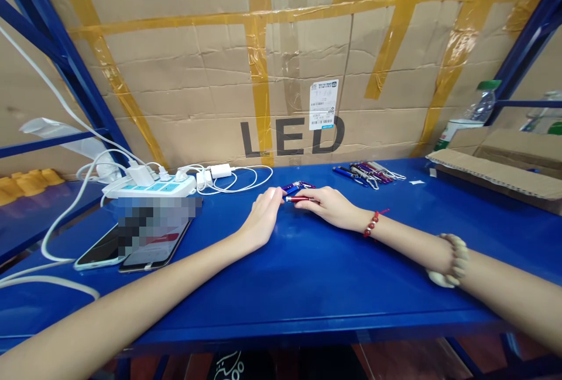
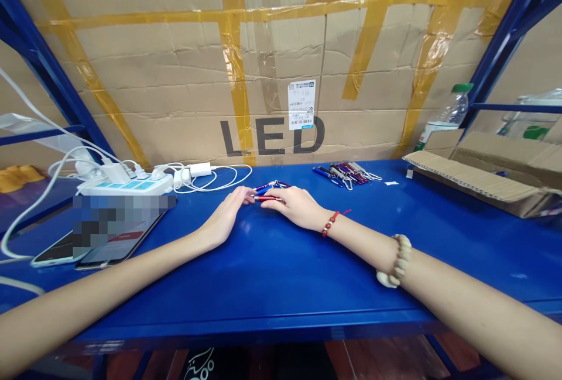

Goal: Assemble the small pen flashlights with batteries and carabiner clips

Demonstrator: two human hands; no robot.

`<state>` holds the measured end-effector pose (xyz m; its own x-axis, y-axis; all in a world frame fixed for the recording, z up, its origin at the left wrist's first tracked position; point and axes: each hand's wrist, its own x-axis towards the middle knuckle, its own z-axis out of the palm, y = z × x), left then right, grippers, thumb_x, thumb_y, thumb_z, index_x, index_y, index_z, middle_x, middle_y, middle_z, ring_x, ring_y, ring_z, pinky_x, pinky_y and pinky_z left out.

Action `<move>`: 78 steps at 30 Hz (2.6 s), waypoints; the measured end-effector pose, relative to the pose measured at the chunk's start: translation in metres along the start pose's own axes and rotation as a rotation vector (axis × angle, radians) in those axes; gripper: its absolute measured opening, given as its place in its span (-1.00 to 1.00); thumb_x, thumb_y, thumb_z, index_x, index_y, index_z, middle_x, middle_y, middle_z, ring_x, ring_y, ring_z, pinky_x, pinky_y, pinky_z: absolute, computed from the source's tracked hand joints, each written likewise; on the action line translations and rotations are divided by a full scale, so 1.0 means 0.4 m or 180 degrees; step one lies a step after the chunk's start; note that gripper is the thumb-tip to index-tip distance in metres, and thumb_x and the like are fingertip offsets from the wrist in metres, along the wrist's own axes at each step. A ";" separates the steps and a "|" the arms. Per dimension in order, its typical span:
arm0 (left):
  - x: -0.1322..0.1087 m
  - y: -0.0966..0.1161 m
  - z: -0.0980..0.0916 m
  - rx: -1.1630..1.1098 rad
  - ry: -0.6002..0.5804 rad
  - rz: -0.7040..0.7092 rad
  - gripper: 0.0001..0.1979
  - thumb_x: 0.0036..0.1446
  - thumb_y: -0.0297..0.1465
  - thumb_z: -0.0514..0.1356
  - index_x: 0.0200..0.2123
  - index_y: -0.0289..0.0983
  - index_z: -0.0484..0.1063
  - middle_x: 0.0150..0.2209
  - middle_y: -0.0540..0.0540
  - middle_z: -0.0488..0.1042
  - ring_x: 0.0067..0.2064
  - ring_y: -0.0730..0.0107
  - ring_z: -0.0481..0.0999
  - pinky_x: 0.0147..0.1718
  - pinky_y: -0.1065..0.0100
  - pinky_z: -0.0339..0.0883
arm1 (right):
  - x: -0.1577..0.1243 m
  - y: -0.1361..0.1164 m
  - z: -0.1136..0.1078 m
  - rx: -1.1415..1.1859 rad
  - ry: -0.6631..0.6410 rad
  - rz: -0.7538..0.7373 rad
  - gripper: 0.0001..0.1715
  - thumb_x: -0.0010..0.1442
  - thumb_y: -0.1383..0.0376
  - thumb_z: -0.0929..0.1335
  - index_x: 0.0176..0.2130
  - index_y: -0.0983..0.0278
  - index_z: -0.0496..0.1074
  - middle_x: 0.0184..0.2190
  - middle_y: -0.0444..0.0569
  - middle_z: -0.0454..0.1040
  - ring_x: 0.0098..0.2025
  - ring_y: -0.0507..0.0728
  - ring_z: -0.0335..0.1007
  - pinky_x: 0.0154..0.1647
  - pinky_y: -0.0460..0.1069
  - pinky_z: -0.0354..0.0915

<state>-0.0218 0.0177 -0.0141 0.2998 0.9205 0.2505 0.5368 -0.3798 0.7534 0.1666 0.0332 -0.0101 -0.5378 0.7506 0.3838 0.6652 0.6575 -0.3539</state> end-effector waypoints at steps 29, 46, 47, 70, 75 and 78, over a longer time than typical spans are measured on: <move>0.001 -0.008 0.000 -0.0019 0.0013 0.0073 -0.54 0.25 -0.17 -0.30 -0.15 -0.18 0.32 -0.16 -0.10 0.42 -0.03 0.26 0.34 0.05 0.15 0.12 | -0.007 -0.016 -0.006 -0.0070 -0.0096 -0.0028 -0.55 0.16 -0.04 0.22 -0.31 0.18 0.52 -0.49 -0.13 0.52 -0.46 0.03 0.39 -0.49 -0.11 0.12; 0.005 -0.013 0.001 -0.0103 -0.0004 0.0087 -0.54 0.25 -0.16 -0.29 -0.18 -0.21 0.32 -0.12 -0.12 0.41 -0.01 0.22 0.32 0.06 0.12 0.10 | -0.004 -0.009 -0.005 -0.0014 -0.0030 -0.0103 -0.66 0.18 0.05 0.26 -0.19 0.15 0.50 -0.24 -0.14 0.56 -0.22 0.11 0.46 -0.28 -0.07 0.25; 0.004 -0.013 0.002 -0.0109 -0.0012 0.0089 -0.54 0.25 -0.16 -0.29 -0.18 -0.21 0.32 -0.12 -0.12 0.41 -0.01 0.22 0.32 0.06 0.12 0.10 | -0.004 -0.008 -0.005 -0.0011 -0.0028 -0.0119 -0.66 0.18 0.06 0.26 -0.19 0.15 0.50 -0.23 -0.15 0.55 -0.20 0.12 0.46 -0.28 -0.06 0.26; -0.002 0.000 -0.002 0.0057 -0.0056 0.0000 -0.53 0.25 -0.17 -0.31 -0.15 -0.20 0.31 -0.11 -0.11 0.40 0.01 0.26 0.31 0.07 0.15 0.09 | -0.007 -0.012 -0.005 -0.0114 -0.0119 -0.0034 -0.60 0.18 0.01 0.24 -0.25 0.19 0.49 -0.40 -0.11 0.55 -0.38 0.07 0.43 -0.40 -0.09 0.20; -0.005 0.007 -0.005 0.0120 -0.0080 -0.0004 -0.54 0.25 -0.20 -0.31 -0.15 -0.20 0.31 -0.12 -0.11 0.40 0.01 0.25 0.31 0.07 0.14 0.09 | -0.006 -0.015 -0.006 -0.0137 -0.0146 -0.0019 -0.59 0.18 0.00 0.23 -0.27 0.20 0.50 -0.43 -0.11 0.54 -0.41 0.06 0.41 -0.41 -0.09 0.18; -0.009 0.015 -0.007 0.0268 -0.0111 0.0023 -0.55 0.25 -0.22 -0.32 -0.15 -0.20 0.31 -0.12 -0.10 0.39 0.00 0.25 0.30 0.06 0.14 0.09 | -0.007 -0.016 -0.006 -0.0149 -0.0153 -0.0021 -0.58 0.17 -0.01 0.23 -0.28 0.20 0.50 -0.44 -0.10 0.54 -0.41 0.06 0.41 -0.42 -0.09 0.18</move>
<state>-0.0218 0.0121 -0.0088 0.3303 0.9146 0.2335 0.5984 -0.3942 0.6976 0.1650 0.0268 -0.0071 -0.5657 0.7494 0.3442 0.6844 0.6595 -0.3110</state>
